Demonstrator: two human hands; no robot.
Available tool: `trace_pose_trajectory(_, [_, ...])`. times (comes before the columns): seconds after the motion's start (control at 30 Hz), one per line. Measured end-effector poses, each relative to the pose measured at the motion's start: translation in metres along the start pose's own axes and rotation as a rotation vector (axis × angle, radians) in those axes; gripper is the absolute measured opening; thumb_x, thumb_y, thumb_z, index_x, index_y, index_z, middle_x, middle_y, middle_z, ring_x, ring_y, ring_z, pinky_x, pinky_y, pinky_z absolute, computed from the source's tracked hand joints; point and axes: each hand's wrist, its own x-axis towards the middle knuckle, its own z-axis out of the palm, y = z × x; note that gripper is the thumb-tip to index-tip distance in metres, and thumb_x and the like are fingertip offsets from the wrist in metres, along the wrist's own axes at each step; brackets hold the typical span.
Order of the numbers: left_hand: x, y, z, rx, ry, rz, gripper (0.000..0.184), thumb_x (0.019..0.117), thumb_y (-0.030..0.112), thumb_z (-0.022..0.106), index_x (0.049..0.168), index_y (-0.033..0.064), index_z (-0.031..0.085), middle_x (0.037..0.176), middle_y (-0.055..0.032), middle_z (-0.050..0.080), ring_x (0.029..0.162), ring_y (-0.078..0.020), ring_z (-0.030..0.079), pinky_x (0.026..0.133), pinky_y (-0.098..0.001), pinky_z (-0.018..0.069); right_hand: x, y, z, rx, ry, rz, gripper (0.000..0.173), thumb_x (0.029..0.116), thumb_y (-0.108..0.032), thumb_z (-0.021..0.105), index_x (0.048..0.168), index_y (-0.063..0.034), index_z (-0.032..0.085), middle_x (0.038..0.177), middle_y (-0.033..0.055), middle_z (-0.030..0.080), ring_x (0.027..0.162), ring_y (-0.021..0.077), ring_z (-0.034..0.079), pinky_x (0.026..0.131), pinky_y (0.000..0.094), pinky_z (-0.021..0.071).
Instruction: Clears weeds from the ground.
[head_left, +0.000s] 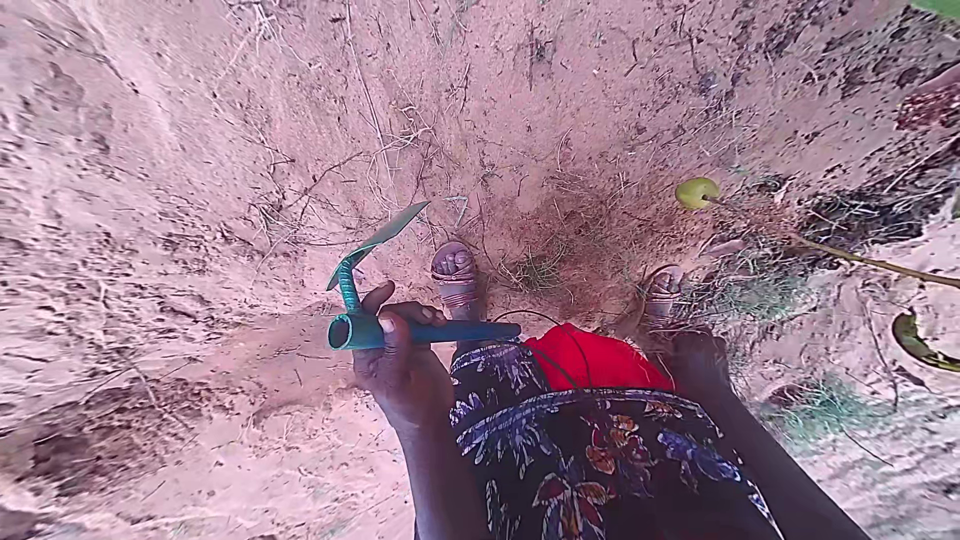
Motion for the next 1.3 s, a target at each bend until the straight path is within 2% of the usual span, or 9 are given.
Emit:
trace_pose_trajectory(0.13, [-0.005, -0.004, -0.001, 0.023, 0.012, -0.013, 0.017, 0.1055, 0.018, 0.043, 0.115, 0.0118, 0.056, 0.068, 0.0028, 0.068, 0.061, -0.0127, 0.069, 0.063, -0.0306, 0.062, 0.054, -0.088, -0.009, -0.113, -0.03, -0.342, 0.045, 0.0916, -0.002, 0.062, 0.133, 0.0142, 0.057, 0.145, 0.0326, 0.052, 0.145, 0.05, 0.039, 0.119, 0.0604, 0.0274])
trace_pose_trajectory(0.2, [-0.008, -0.006, -0.002, 0.037, 0.018, -0.02, 0.019, 0.1055, 0.016, 0.039, 0.115, 0.0111, 0.055, 0.067, 0.0029, 0.067, 0.061, -0.0127, 0.068, 0.063, -0.0303, 0.0617, 0.058, -0.137, -0.023, -0.059, 0.017, -0.397, 0.044, 0.0965, 0.004, 0.053, 0.14, 0.0133, 0.052, 0.146, 0.0334, 0.052, 0.143, 0.0506, 0.043, 0.117, 0.0584, 0.034])
trace_pose_trajectory(0.3, [-0.01, -0.008, -0.003, 0.044, 0.018, -0.015, 0.02, 0.1054, 0.014, 0.037, 0.115, 0.0105, 0.054, 0.067, 0.0027, 0.066, 0.061, -0.0126, 0.068, 0.063, -0.0302, 0.0616, 0.089, -0.178, -0.027, 0.023, 0.102, -0.274, 0.05, 0.1004, -0.001, 0.053, 0.149, 0.0047, 0.045, 0.144, 0.029, 0.055, 0.131, 0.047, 0.055, 0.106, 0.0572, 0.0451])
trace_pose_trajectory(0.47, [-0.013, -0.009, -0.006, 0.045, 0.022, -0.025, 0.021, 0.1056, 0.014, 0.036, 0.114, 0.0098, 0.055, 0.067, 0.0009, 0.067, 0.06, -0.0135, 0.068, 0.063, -0.0308, 0.0616, 0.118, -0.207, -0.016, 0.316, 0.131, -0.055, 0.054, 0.099, -0.011, 0.062, 0.144, 0.0119, 0.041, 0.133, 0.0349, 0.057, 0.121, 0.0497, 0.061, 0.099, 0.0632, 0.049])
trace_pose_trajectory(0.63, [-0.014, -0.012, -0.007, 0.043, 0.013, -0.029, 0.022, 0.1059, 0.015, 0.036, 0.114, 0.0099, 0.055, 0.067, 0.0006, 0.067, 0.06, -0.0141, 0.068, 0.063, -0.0314, 0.0618, 0.123, -0.212, -0.025, 0.587, 0.109, 0.148, 0.049, 0.1046, -0.021, 0.055, 0.144, 0.0066, 0.048, 0.133, 0.0322, 0.061, 0.125, 0.0463, 0.061, 0.101, 0.0615, 0.0486])
trace_pose_trajectory(0.8, [-0.016, -0.012, -0.006, 0.053, 0.027, -0.027, 0.02, 0.1055, 0.016, 0.037, 0.115, 0.009, 0.054, 0.067, 0.0003, 0.066, 0.06, -0.014, 0.067, 0.063, -0.031, 0.0614, 0.129, -0.198, -0.037, 0.491, 0.033, 0.128, 0.046, 0.105, -0.023, 0.052, 0.144, 0.0024, 0.051, 0.132, 0.0305, 0.062, 0.122, 0.0462, 0.062, 0.097, 0.0646, 0.0487])
trace_pose_trajectory(1.0, [-0.02, -0.017, -0.005, 0.064, 0.013, -0.022, 0.021, 0.1057, 0.015, 0.036, 0.115, 0.0098, 0.054, 0.067, 0.0012, 0.066, 0.06, -0.0136, 0.068, 0.063, -0.0307, 0.0614, 0.139, -0.172, -0.05, 0.449, -0.025, -0.084, 0.038, 0.103, -0.016, 0.055, 0.131, 0.0096, 0.059, 0.132, 0.0335, 0.06, 0.125, 0.0478, 0.059, 0.1, 0.0647, 0.0469])
trace_pose_trajectory(1.13, [-0.023, -0.02, -0.002, 0.074, 0.004, -0.013, 0.021, 0.1061, 0.015, 0.035, 0.115, 0.0101, 0.054, 0.067, 0.0016, 0.066, 0.06, -0.0128, 0.068, 0.063, -0.03, 0.061, 0.11, -0.156, -0.036, 0.418, 0.006, -0.222, 0.042, 0.0989, -0.013, 0.062, 0.137, 0.0048, 0.059, 0.12, 0.0337, 0.066, 0.117, 0.0504, 0.062, 0.096, 0.0671, 0.0468])
trace_pose_trajectory(1.3, [-0.022, -0.019, 0.001, 0.072, 0.005, -0.011, 0.019, 0.106, 0.016, 0.037, 0.115, 0.0104, 0.054, 0.068, 0.0014, 0.067, 0.06, -0.0137, 0.068, 0.064, -0.0309, 0.0616, 0.042, -0.148, -0.006, 0.136, -0.262, -0.534, 0.038, 0.0967, -0.009, 0.057, 0.132, 0.0037, 0.061, 0.126, 0.0286, 0.066, 0.123, 0.0447, 0.062, 0.101, 0.0626, 0.0442])
